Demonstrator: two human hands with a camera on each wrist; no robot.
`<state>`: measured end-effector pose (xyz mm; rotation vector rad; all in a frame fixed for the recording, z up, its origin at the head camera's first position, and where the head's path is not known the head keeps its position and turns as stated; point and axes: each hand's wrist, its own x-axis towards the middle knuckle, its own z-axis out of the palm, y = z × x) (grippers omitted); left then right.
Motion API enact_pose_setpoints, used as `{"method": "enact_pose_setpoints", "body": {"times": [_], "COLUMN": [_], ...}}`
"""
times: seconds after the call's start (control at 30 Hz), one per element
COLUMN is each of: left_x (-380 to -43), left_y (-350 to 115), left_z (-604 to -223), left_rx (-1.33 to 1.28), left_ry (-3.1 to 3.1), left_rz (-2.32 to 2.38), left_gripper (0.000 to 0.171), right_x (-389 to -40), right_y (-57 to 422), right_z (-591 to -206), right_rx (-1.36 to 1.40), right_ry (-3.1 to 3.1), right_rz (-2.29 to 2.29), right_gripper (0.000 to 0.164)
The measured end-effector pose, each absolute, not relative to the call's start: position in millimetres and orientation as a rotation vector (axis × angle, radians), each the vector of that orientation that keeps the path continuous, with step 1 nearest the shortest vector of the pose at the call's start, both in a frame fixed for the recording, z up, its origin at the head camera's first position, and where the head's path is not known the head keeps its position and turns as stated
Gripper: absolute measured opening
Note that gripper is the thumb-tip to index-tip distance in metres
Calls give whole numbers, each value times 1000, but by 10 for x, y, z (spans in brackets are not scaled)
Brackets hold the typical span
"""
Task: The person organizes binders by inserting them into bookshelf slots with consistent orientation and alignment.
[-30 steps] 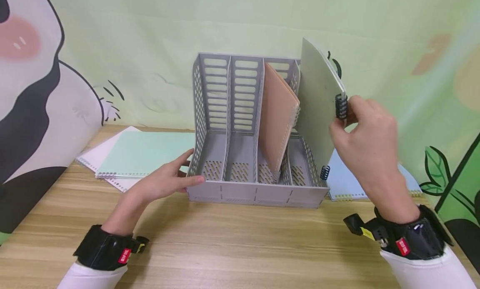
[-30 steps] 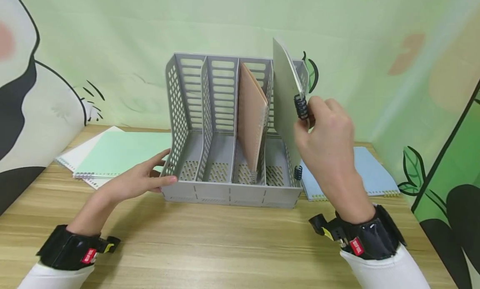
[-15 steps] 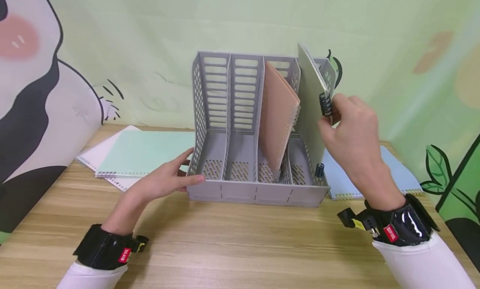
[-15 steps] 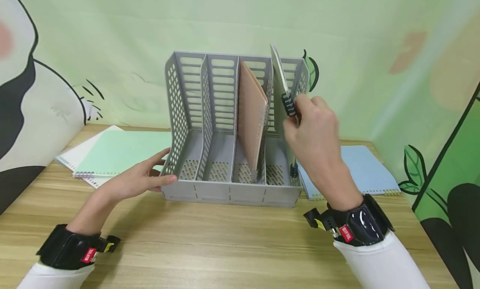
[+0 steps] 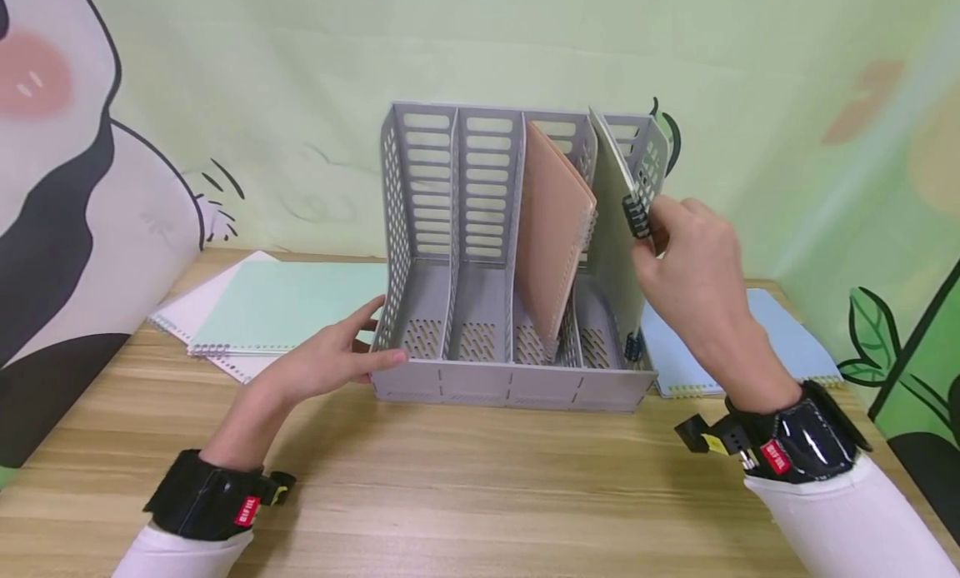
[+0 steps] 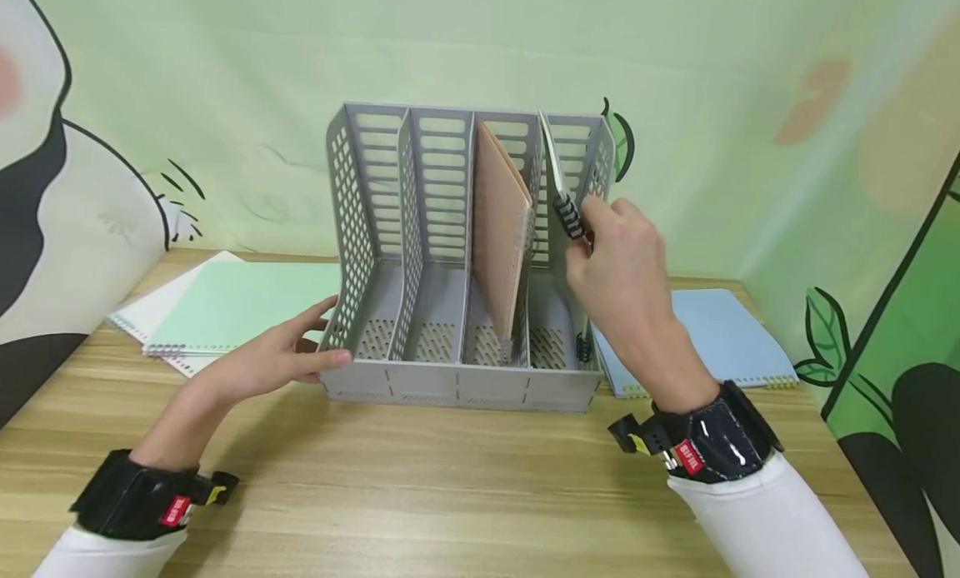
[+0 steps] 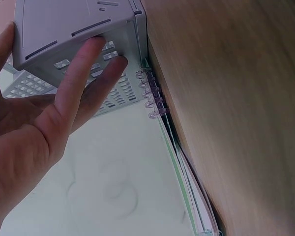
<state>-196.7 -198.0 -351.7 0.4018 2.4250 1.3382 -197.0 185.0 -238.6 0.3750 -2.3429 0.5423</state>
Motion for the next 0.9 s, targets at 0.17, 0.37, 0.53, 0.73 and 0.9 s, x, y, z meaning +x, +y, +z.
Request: {"method": "enact_pose_setpoints", "body": {"times": [0.17,0.37,0.53,0.73,0.9], "left_x": [-1969,-1973,-1974,-1973,-1972], "left_y": [-1983,-1983,-1975,-1979,-1980], "left_z": [-3520,-3521,-3519,-3511,-3516], "left_rx": [407,418,424,417,413], "left_ry": [2413,2401,2393,2404,2403], "left_rz": [1351,1367,1370,1360,1365], "left_gripper": [96,96,95,94,95], "right_x": [-1980,-2024,-2054,-2067,-2058], "right_y": [1826,1805,1831,1840,1830], "right_z": [-2392,-2442,-2534,-2608,-2635], "right_rx": [390,396,411,433,452], "right_ry": [-2341,-2387,-2416,-2436,-2457], "right_rz": [520,523,518,513,487], "right_gripper": [7,10,10,9,12]}}
